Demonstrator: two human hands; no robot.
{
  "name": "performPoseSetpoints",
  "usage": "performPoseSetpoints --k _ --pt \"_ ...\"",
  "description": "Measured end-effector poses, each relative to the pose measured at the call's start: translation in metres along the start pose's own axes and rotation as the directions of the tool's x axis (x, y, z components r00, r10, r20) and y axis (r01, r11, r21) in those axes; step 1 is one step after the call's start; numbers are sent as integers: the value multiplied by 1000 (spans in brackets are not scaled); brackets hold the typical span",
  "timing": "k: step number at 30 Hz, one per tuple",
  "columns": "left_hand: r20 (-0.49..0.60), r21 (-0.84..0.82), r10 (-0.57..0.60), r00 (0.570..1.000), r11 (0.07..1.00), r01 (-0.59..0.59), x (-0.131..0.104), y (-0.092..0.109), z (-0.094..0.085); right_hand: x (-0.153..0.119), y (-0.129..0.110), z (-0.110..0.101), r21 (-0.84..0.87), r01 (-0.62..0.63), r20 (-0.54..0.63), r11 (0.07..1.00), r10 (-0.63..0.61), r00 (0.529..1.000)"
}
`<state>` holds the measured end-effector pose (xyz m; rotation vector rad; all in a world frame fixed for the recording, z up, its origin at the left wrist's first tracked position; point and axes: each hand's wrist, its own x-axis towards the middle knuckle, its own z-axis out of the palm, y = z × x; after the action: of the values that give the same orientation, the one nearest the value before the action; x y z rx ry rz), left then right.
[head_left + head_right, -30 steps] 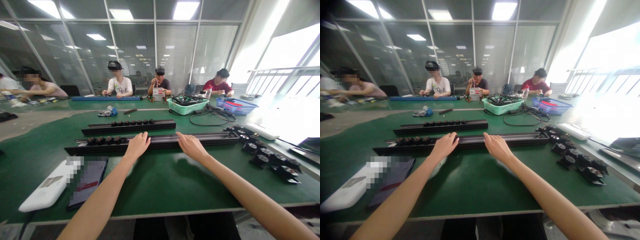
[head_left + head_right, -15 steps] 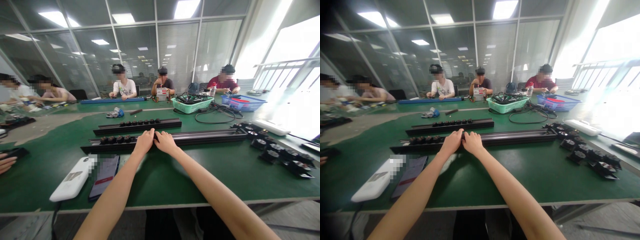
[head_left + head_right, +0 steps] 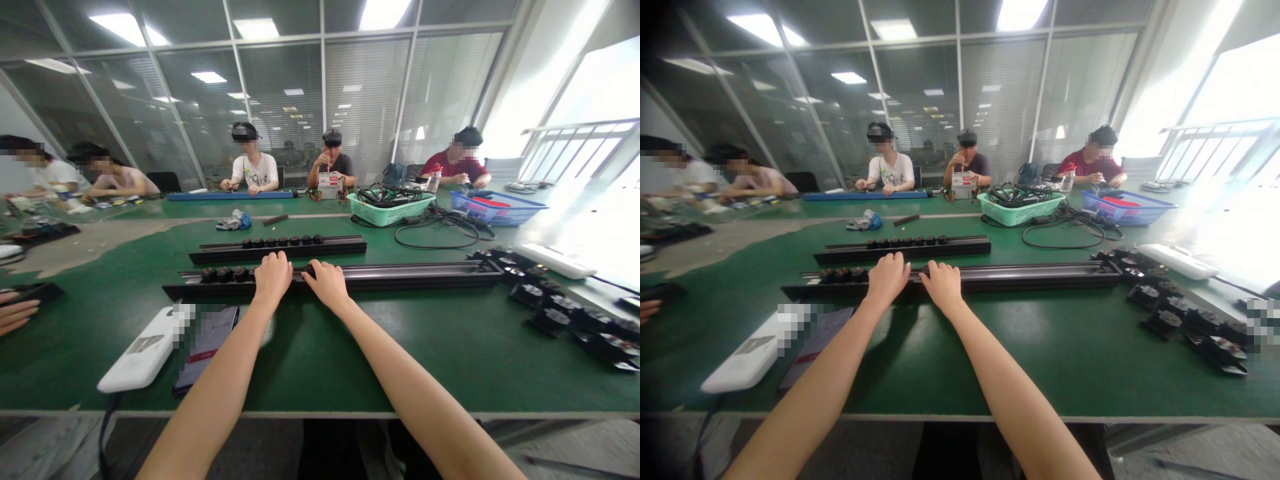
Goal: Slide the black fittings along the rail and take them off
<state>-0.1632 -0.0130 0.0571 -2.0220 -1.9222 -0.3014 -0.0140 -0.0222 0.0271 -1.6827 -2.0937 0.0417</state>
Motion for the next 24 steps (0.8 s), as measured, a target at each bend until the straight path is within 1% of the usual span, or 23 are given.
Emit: performPoseSetpoints --k 2,6,12,15,18,21,24 --pt "18 11 -21 1000 1000 21 0 -2 1 0 1 3 -7 13 -16 1000 -13 1000" --pt "46 27 -20 999 999 18 2 -5 5 0 0 7 -19 7 -27 1000 -8 1000" --pt "81 33 -38 996 999 36 3 -5 5 -1 0 6 -31 5 -44 1000 -6 999" --pt "88 35 -16 996 999 13 2 -4 3 -1 0 7 -20 -2 -77 1000 0 997" --pt "103 32 20 994 999 -24 1 -2 2 -1 2 8 -9 21 -96 1000 -22 995" --pt "114 23 34 993 999 -36 -1 2 2 -1 4 9 -15 43 -100 999 -44 994" --pt "127 3 45 991 999 -45 -1 6 5 -1 5 9 -23 32 -87 999 -34 996"
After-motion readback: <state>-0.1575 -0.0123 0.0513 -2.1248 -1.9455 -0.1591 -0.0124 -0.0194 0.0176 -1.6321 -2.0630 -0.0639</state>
